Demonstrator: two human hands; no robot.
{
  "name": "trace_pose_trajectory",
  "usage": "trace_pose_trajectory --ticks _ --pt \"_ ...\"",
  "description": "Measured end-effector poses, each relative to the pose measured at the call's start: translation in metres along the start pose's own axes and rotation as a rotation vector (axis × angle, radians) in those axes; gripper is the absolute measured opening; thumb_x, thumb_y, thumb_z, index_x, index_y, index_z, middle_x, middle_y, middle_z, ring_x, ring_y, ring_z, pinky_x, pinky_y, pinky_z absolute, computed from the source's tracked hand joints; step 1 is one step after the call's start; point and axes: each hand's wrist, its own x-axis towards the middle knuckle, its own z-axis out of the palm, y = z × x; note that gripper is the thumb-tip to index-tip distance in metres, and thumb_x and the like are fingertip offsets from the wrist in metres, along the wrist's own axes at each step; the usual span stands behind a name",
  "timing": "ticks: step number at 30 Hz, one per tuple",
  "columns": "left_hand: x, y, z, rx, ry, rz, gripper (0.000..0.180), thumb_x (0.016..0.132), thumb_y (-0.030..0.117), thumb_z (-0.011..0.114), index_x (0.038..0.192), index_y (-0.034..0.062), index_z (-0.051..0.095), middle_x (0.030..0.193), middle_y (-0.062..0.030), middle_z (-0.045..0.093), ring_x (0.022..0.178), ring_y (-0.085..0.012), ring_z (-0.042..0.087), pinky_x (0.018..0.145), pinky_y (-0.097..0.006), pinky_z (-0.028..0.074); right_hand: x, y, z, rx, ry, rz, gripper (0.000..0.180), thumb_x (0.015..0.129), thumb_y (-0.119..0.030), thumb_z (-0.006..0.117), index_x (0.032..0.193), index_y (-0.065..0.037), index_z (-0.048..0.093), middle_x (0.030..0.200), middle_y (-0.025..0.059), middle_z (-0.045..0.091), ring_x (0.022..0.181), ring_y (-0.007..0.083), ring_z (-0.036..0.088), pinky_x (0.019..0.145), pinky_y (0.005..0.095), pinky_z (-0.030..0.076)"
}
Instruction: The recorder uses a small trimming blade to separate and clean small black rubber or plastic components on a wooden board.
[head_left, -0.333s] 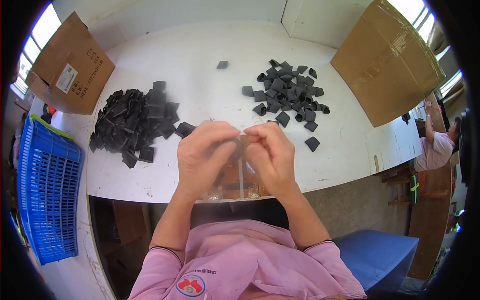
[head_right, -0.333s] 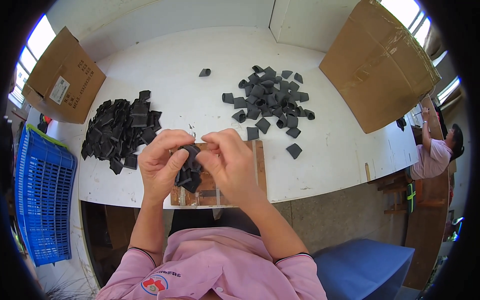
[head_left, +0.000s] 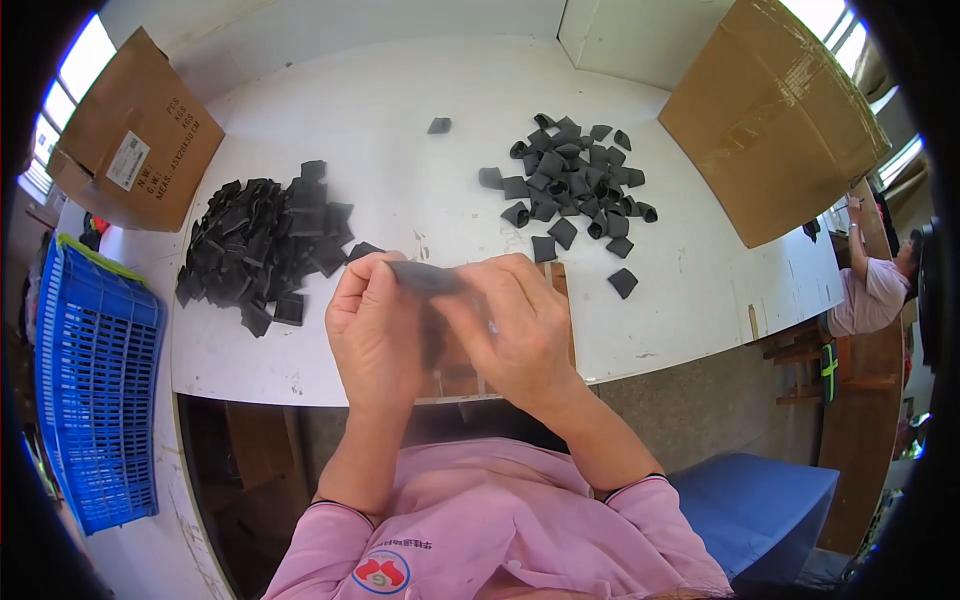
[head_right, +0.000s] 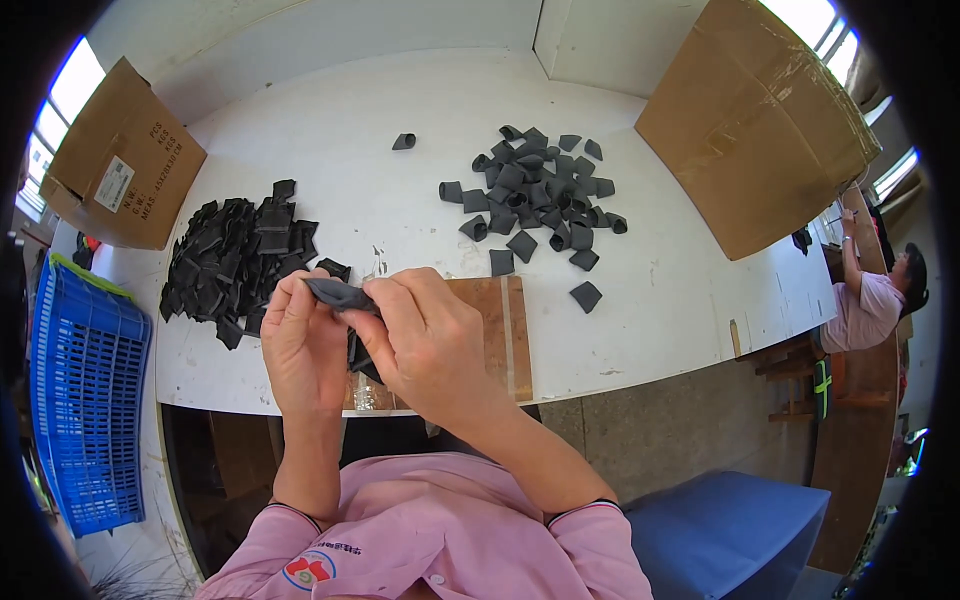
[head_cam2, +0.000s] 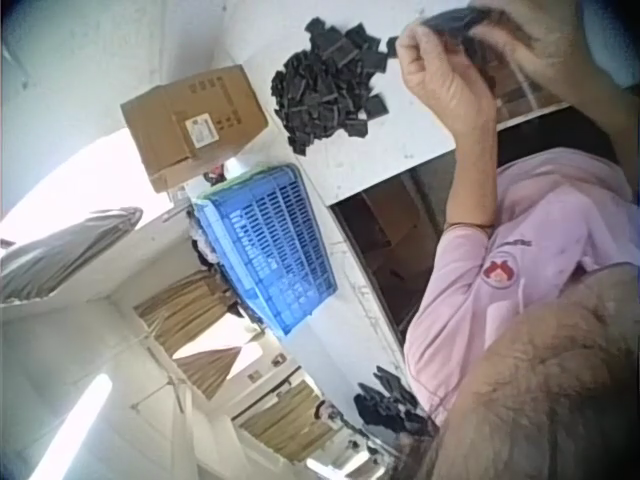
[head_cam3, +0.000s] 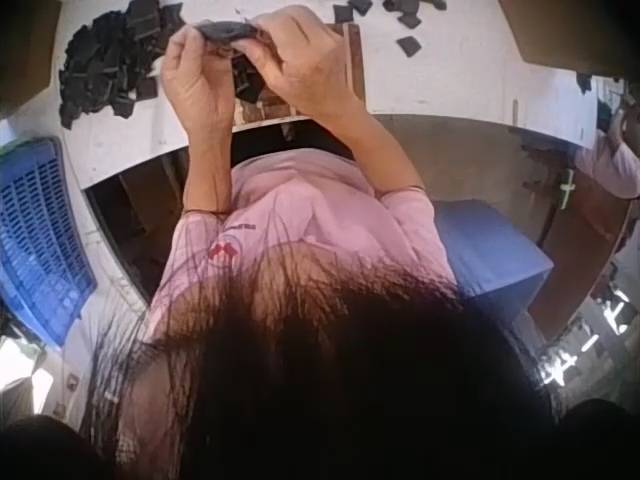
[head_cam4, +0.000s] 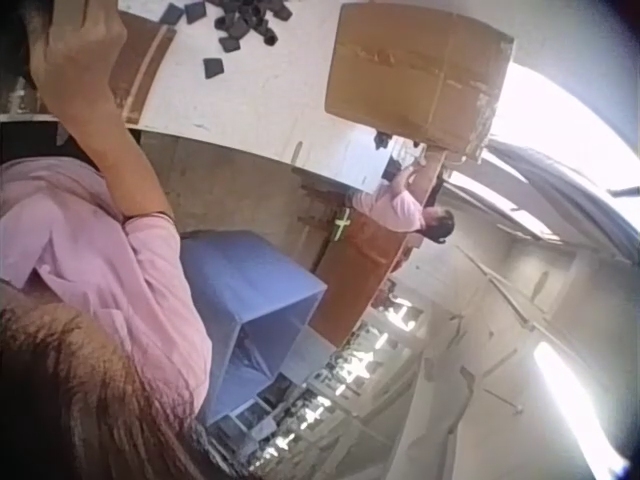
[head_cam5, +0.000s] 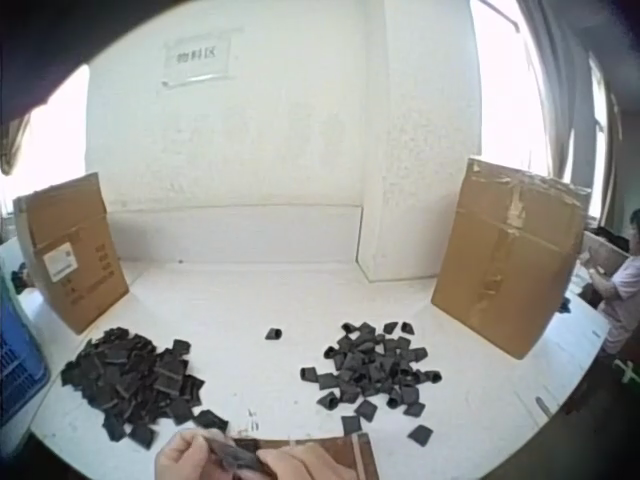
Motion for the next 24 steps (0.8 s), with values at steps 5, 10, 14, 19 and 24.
trace_pose_trajectory --ticks 5,10,14,19,24 --pt "-0.006 -0.002 -0.006 0.022 0.029 -0.01 0.008 0.084 0.009 0.05 0.084 0.0018 0.052 0.082 -0.0064 0.053 0.075 -0.0104 0.048 0.07 -0.024 0.039 -0.001 0.004 -0.002 -0.036 -0.023 -0.047 0.015 0.063 -0.003 0.065 0.072 -0.001 0.053 0.064 0.0057 0.048 0.056 0.0196 0.049 0.044 0.0287 0.039" --pt "-0.008 -0.003 -0.012 0.201 -0.097 0.08 0.008 0.083 0.009 0.051 0.084 0.0011 0.051 0.086 -0.0079 0.052 0.078 -0.0116 0.048 0.074 -0.024 0.038 -0.005 0.018 0.001 -0.015 -0.09 -0.087 0.014 0.063 -0.002 0.064 0.071 -0.002 0.052 0.064 0.0059 0.048 0.055 0.0197 0.048 0.044 0.0286 0.039" --pt "0.001 0.0 -0.009 0.277 -0.168 0.132 0.011 0.083 0.009 0.052 0.088 -0.0009 0.052 0.089 -0.0095 0.053 0.08 -0.0126 0.049 0.076 -0.025 0.038 -0.008 0.018 0.001 0.057 -0.076 0.042 0.014 0.065 -0.004 0.065 0.073 -0.002 0.053 0.065 0.0059 0.049 0.055 0.0205 0.05 0.045 0.0294 0.04" --pt "0.01 0.006 -0.011 0.62 -0.369 0.294 0.019 0.072 -0.007 0.052 0.09 -0.0018 0.057 0.091 -0.0069 0.055 0.078 -0.011 0.051 0.072 -0.021 0.04 -0.001 0.006 0.0 0.117 -0.04 0.109 0.017 0.065 -0.006 0.066 0.077 -0.002 0.055 0.066 0.0061 0.051 0.056 0.0205 0.052 0.047 0.0289 0.042" --pt "0.006 0.005 -0.015 0.506 -0.239 0.221 0.012 0.068 -0.009 0.056 0.078 -0.0018 0.059 0.083 -0.0073 0.056 0.076 -0.011 0.052 0.068 -0.021 0.04 0.01 0.007 -0.007 0.008 -0.155 -0.038 0.019 0.065 -0.004 0.066 0.08 -0.001 0.056 0.066 0.0067 0.052 0.057 0.0202 0.053 0.048 0.0281 0.043"
